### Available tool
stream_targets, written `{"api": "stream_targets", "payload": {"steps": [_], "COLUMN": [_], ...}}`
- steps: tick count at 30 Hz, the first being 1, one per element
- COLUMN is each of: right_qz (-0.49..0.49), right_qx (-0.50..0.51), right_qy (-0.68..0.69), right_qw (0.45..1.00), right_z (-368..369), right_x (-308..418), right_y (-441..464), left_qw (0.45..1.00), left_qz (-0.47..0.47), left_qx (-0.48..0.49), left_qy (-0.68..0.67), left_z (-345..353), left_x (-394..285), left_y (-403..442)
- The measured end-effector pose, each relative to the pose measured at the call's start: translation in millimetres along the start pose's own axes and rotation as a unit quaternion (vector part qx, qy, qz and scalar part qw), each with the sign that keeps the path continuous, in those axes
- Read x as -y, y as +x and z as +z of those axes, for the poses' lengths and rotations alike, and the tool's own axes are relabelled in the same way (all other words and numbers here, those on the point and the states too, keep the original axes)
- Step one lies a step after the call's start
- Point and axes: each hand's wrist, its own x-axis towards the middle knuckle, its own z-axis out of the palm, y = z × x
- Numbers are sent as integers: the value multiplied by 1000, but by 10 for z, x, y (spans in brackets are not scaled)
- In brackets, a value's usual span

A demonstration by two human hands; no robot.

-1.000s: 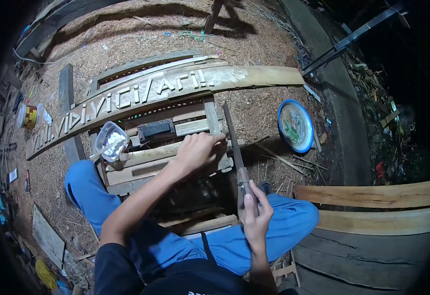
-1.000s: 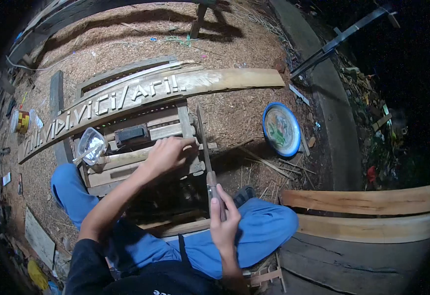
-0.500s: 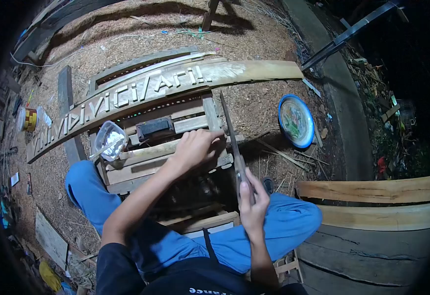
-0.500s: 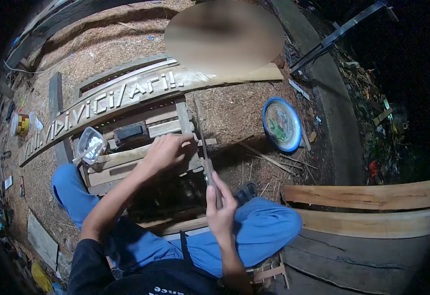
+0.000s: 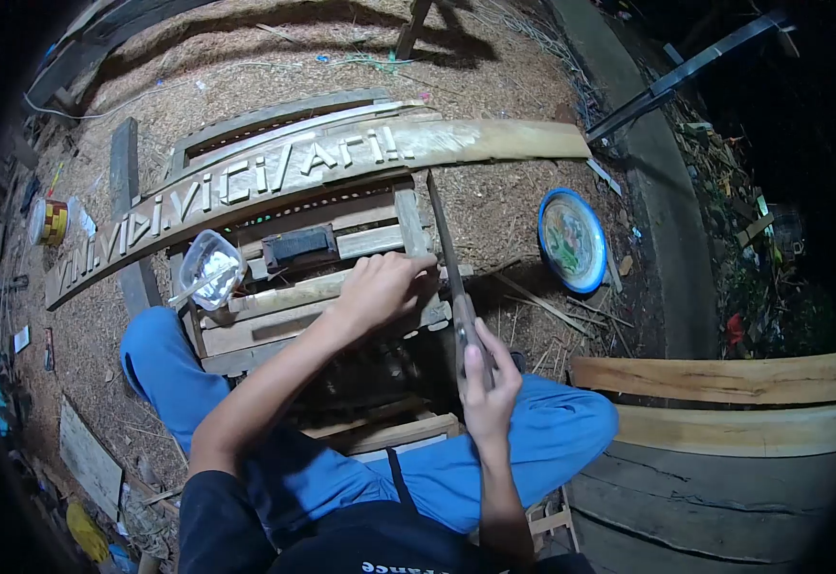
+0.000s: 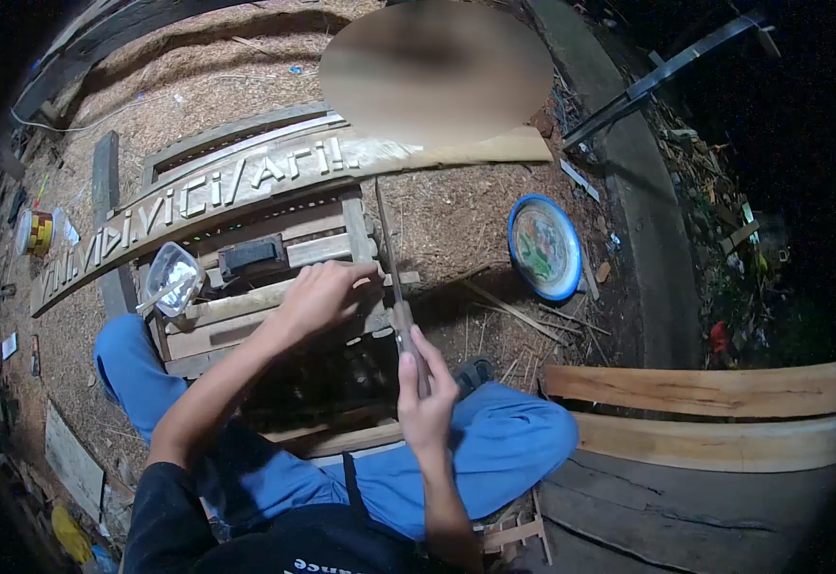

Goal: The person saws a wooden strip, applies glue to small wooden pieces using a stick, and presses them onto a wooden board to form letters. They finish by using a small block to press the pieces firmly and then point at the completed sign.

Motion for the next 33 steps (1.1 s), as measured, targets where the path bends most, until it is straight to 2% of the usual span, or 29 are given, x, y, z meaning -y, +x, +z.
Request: {"api": "stream_targets", "payload": {"steps": [3,6,8,10,11,14,16,17,18,20,22,23,28,30,33], "right_qz": [-26,-23,16,11,8,-12,-64,-45,-119,-85,-90,-68,-70,-62,-73], "right_qx": [4,8,3,0,1,9,-17,-12,5,-7,2,13,2,5,10], "right_qy": [-22,-19,29,2,-1,-9,-7,9,52,-31,24,-20,-39,-14,-15], "right_qw": [999,1000,999,1000,1000,1000,998,999,991,996,996,997,997,998,997], "right_z": [-4,-134,-57,-32,-35,-122,-128,-121,-47,2,-111,-273,-129,-123,-295], "right_x": [-77,-84,37,28,44,-105,-166,-233,-452,-280,-353,-326,-327,-296,-237], "right_y": [-85,-172,-133,-63,-79,-165,-156,-97,108,107,6,-131,61,18,-260], "left_qw": [1000,1000,1000,1000,1000,1000,999,999,999,1000,999,1000,999,1000,1000], "left_qz": [5,11,4,-16,2,8,14,15,17,-1,-4,-2,18,-6,9], "left_qx": [-20,-19,-17,1,-18,-9,-29,-32,-34,-20,-49,-29,-30,-16,-25], "left_qy": [-3,-4,-21,-3,-14,-20,-18,-14,-9,-5,1,-7,-8,-1,-11], "left_z": [24,19,-25,-50,-9,-107,-35,8,33,30,20,-8,21,-23,-43], "left_x": [60,71,-10,-34,9,-38,11,43,51,5,2,-2,-30,-12,9], "left_y": [-11,7,7,-5,-14,-16,-8,-5,-4,-32,-27,-16,-24,-5,7]}}
